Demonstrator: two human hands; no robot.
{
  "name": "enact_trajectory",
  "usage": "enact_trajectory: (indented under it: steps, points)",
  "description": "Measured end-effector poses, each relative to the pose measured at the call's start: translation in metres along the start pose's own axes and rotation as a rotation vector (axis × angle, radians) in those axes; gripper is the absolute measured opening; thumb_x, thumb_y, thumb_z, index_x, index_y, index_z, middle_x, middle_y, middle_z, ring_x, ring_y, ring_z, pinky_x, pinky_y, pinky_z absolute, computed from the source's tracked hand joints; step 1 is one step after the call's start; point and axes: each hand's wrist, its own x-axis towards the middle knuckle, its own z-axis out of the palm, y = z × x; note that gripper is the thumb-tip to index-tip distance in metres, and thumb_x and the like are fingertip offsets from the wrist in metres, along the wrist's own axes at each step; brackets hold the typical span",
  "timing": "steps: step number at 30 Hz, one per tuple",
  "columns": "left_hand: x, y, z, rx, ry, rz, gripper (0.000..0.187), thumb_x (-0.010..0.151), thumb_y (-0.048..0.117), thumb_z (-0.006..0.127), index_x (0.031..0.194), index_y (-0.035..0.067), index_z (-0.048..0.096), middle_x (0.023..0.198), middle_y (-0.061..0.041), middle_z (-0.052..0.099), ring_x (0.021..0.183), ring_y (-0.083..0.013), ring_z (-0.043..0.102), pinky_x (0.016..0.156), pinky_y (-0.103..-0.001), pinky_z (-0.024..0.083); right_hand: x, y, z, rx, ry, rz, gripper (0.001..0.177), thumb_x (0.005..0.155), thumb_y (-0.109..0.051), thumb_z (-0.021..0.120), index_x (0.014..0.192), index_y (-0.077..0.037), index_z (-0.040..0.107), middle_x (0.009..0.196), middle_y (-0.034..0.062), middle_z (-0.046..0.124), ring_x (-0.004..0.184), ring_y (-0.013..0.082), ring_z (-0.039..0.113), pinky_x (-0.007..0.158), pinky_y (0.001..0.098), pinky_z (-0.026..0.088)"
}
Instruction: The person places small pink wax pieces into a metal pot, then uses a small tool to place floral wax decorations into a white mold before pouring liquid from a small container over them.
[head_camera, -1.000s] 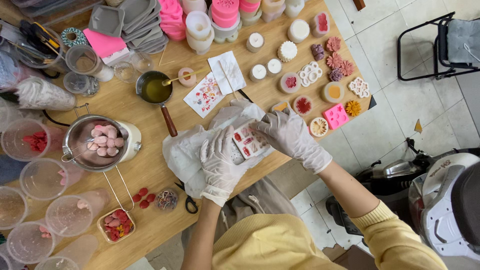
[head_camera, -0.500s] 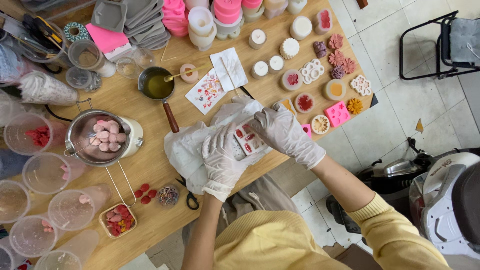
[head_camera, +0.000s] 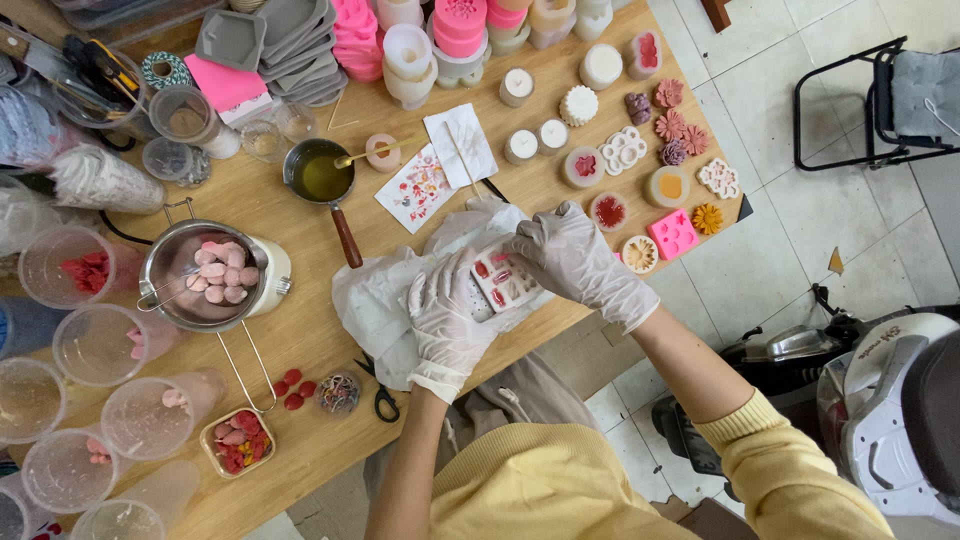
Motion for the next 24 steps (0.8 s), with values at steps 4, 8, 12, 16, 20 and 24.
enact_trajectory:
  steps: [4, 8, 12, 16, 20, 24]
  points:
    - [0.000, 0.000, 0.001, 0.017, 0.035, 0.024, 0.105, 0.068, 0.062, 0.086, 0.149, 0.010, 0.043, 0.147, -0.008, 0.054, 0.137, -0.0244, 0.048, 0.118, -0.049, 0.023, 0.000, -0.009, -0.001, -0.085, -0.054, 0.050, 0.018, 0.084, -0.027, 0.073, 0.089, -0.010, 0.071, 0.080, 0.0077, 0.060, 0.073, 0.0266, 0.060, 0.068, 0.0416, 0.044]
    - [0.000, 0.003, 0.000, 0.028, 0.076, 0.035, 0.104, 0.069, 0.066, 0.083, 0.148, 0.010, 0.045, 0.147, -0.009, 0.055, 0.137, -0.0251, 0.049, 0.119, -0.049, 0.024, 0.000, -0.019, 0.009, -0.252, -0.066, 0.091, 0.019, 0.089, -0.025, 0.071, 0.085, -0.007, 0.065, 0.075, 0.0101, 0.058, 0.070, 0.0288, 0.058, 0.069, 0.0410, 0.045]
    - [0.000, 0.004, -0.001, 0.024, 0.086, 0.030, 0.103, 0.070, 0.066, 0.083, 0.147, 0.009, 0.046, 0.145, -0.010, 0.056, 0.135, -0.0271, 0.050, 0.118, -0.050, 0.025, 0.005, -0.016, 0.016, -0.171, -0.147, 0.121, 0.017, 0.090, -0.022, 0.068, 0.087, -0.006, 0.062, 0.071, 0.0103, 0.057, 0.067, 0.0296, 0.058, 0.070, 0.0407, 0.046]
    - [0.001, 0.002, 0.001, 0.024, 0.079, 0.033, 0.102, 0.070, 0.064, 0.083, 0.148, 0.010, 0.046, 0.145, -0.010, 0.056, 0.134, -0.0272, 0.051, 0.119, -0.049, 0.026, 0.011, -0.011, 0.011, -0.349, -0.226, -0.017, 0.016, 0.087, -0.024, 0.068, 0.085, -0.009, 0.066, 0.071, 0.0088, 0.058, 0.066, 0.0270, 0.060, 0.067, 0.0407, 0.045]
    - [0.000, 0.001, 0.004, 0.016, 0.088, 0.021, 0.101, 0.071, 0.064, 0.084, 0.147, 0.010, 0.046, 0.145, -0.010, 0.055, 0.135, -0.0267, 0.050, 0.119, -0.050, 0.025, 0.008, -0.003, 0.013, -0.216, -0.241, -0.066, 0.010, 0.083, -0.025, 0.069, 0.082, -0.017, 0.074, 0.080, 0.0031, 0.061, 0.074, 0.0235, 0.063, 0.070, 0.0419, 0.045]
    - [-0.001, 0.000, 0.004, 0.015, 0.081, 0.030, 0.102, 0.070, 0.062, 0.084, 0.148, 0.010, 0.045, 0.147, -0.010, 0.055, 0.136, -0.0263, 0.049, 0.119, -0.049, 0.024, 0.001, 0.009, 0.018, -0.054, -0.189, -0.077, 0.020, 0.080, -0.028, 0.070, 0.095, -0.020, 0.081, 0.086, 0.0014, 0.066, 0.079, 0.0226, 0.065, 0.070, 0.0426, 0.045]
